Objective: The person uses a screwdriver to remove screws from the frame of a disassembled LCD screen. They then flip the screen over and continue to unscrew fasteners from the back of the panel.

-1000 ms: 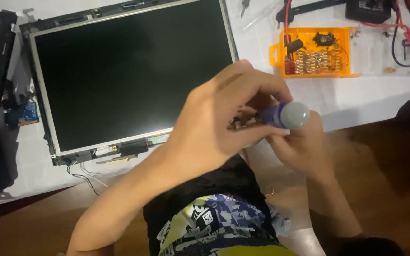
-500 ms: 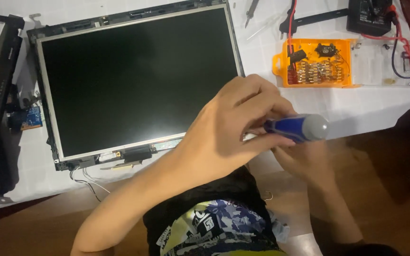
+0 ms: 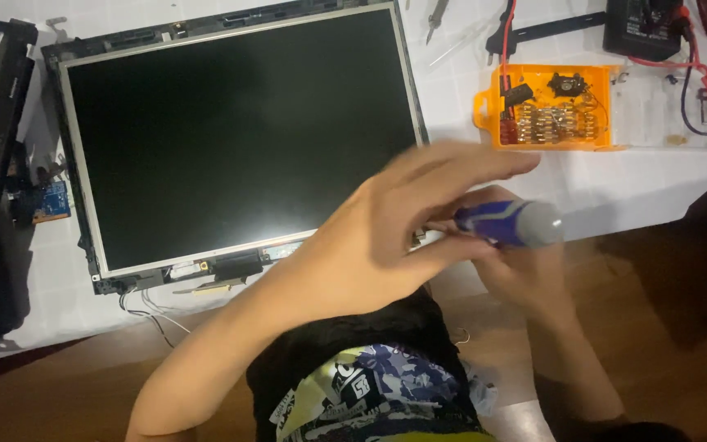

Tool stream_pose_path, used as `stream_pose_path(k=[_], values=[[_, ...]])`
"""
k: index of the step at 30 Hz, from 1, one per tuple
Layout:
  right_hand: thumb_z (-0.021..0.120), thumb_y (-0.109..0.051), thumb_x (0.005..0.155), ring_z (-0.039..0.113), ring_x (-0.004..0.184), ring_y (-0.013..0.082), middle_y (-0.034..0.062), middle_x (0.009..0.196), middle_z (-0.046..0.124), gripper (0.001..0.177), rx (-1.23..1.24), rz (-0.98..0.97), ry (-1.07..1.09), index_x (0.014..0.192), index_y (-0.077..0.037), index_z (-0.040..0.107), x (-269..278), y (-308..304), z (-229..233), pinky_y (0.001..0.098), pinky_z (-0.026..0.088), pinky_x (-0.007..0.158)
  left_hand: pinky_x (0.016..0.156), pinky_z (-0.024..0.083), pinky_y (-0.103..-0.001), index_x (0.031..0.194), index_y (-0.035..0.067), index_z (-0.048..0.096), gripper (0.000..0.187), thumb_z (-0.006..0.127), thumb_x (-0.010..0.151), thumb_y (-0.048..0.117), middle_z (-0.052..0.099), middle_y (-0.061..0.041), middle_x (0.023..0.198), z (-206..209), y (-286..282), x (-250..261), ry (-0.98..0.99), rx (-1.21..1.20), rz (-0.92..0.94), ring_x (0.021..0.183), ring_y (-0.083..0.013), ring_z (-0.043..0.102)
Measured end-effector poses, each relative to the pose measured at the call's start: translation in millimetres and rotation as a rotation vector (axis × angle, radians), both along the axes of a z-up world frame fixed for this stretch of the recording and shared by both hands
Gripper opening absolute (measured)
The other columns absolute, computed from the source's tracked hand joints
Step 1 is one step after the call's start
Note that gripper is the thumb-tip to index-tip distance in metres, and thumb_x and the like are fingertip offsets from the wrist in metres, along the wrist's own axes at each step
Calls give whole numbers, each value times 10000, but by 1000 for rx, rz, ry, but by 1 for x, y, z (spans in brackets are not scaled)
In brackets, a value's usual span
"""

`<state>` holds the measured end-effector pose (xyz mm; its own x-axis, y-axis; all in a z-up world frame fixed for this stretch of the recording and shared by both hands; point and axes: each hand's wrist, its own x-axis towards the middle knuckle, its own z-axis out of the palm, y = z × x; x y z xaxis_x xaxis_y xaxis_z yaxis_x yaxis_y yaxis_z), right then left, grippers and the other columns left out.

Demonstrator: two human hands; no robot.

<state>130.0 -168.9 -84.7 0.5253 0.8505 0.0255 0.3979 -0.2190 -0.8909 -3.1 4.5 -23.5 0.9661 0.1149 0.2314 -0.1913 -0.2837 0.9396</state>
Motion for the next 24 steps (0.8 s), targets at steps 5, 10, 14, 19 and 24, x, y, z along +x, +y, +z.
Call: stream_pose_path(k=[5,10,14,19,24], values=[[663,-107,929,643,758,196,100,861,667,102,65,2,-191,977,-16,662,13,-5,-15,310,533,718,959,632,-300,1276,115,593,283,656,1000,105,700,-55,1218,1,-1,8,-29,61,90,1071,-196,729],[539,62,828,526,687,202,85,777,617,137,88,119,-331,771,-11,640,16,7,3,316,386,614,708,485,-299,1111,158,599,272,659,959,375,554,3,994,5,0,10,-74,170,262,828,-168,563],[588,68,882,702,891,232,100,1028,755,302,31,203,-326,1128,-33,731,22,10,9,335,517,778,861,602,-300,1177,53,618,208,622,998,158,717,-65,1087,17,8,6,17,-21,127,929,-181,708],[660,-101,960,705,985,226,74,1163,762,232,-133,168,-300,1184,-52,694,28,12,21,350,474,724,836,641,-269,1108,76,587,219,696,950,184,739,-47,970,14,6,3,37,61,257,868,-168,757],[708,-32,944,701,1041,255,131,1159,727,183,-47,272,-377,1122,12,706,25,10,22,347,554,912,641,511,-238,949,109,491,353,801,902,271,546,9,805,10,3,4,49,155,415,662,-118,567]])
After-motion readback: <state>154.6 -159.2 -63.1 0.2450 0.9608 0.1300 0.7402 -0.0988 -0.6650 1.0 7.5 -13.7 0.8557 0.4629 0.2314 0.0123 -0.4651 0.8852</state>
